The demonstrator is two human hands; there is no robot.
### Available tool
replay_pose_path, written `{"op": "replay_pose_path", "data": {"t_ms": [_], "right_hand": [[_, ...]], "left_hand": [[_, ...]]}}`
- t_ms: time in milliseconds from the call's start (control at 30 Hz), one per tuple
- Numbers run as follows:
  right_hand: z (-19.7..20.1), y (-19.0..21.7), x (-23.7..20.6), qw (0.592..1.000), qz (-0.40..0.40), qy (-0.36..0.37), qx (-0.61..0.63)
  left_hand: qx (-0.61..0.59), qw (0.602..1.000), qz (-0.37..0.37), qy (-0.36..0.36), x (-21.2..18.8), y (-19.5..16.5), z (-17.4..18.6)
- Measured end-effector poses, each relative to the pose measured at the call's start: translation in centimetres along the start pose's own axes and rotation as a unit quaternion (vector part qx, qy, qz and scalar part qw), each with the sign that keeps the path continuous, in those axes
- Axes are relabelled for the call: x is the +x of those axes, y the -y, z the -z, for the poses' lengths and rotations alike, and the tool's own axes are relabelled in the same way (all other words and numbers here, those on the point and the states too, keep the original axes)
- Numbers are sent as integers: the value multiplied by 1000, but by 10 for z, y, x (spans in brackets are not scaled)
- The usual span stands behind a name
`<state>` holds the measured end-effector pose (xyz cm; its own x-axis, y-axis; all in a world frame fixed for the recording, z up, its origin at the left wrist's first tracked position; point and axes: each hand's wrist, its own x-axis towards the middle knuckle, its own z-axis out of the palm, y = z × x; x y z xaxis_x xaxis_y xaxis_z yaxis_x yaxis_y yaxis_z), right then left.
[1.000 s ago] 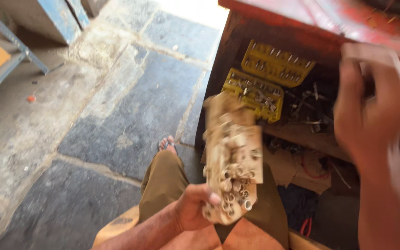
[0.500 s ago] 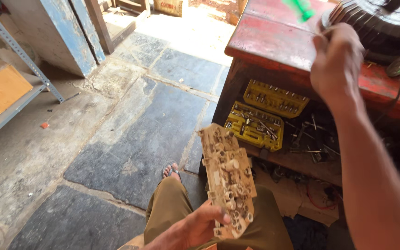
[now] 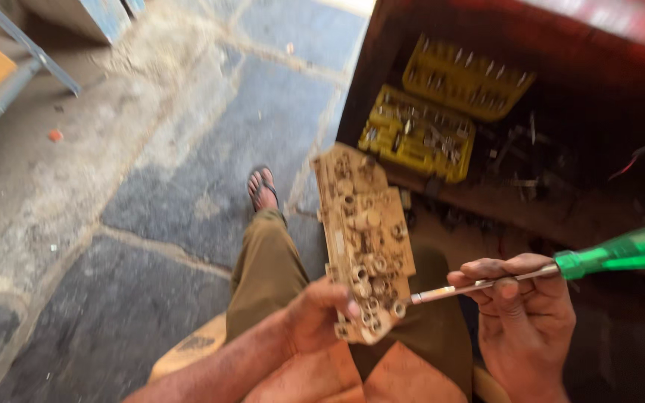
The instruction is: The person uses a green-handled screwdriver to loosen and remove screws from a beige plastic electrical component. They then insert a small green and orange part into the component and continue to adjust internal parts with the screwdriver.
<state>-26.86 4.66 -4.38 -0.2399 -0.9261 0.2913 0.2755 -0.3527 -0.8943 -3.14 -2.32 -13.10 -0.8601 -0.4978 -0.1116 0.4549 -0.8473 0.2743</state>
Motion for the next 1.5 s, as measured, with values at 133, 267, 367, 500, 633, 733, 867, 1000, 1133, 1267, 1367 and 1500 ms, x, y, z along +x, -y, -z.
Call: {"op": "replay_pose_path", "data": {"t_ms": [133, 267, 367, 500, 633, 733, 867, 1000, 1133, 1267, 1367, 1500], "right_hand": [[10, -13, -23, 990, 89, 25, -102], [11, -14, -28, 970, 122, 68, -198], [12, -16, -27, 968, 110, 111, -195], [16, -15, -27, 972, 90, 98, -195], [19, -15, -27, 969, 82, 99, -209], [17, -18, -26, 973, 81, 107, -190], [14, -17, -25, 968, 77, 122, -205], [14, -15, -23, 969, 73, 125, -201], [18, -15, -25, 968, 72, 93, -222], [21, -16, -29, 955, 99, 53, -276], [16, -15, -30, 950, 98, 35, -296], [3, -6, -26, 947, 35, 10, -319]], "left_hand": [[-57, 998, 2, -30, 8, 6, 7], [-98, 995, 1, -30, 15, 10, 4], [-118, 992, -1, -49, 14, 14, 1], [-127, 991, -5, -35, 16, 15, 3], [-134, 990, 3, -31, 17, 16, 6], [-132, 990, 9, -42, 16, 15, 8], [-139, 989, 10, -38, 13, 14, 6], [-139, 990, 8, -30, 12, 15, 1], [-138, 989, 10, -58, 11, 16, 0], [-118, 990, 21, -71, 11, 23, 1], [-113, 991, 15, -65, 8, 34, -1], [-112, 993, -2, -33, 8, 39, -4]]}}
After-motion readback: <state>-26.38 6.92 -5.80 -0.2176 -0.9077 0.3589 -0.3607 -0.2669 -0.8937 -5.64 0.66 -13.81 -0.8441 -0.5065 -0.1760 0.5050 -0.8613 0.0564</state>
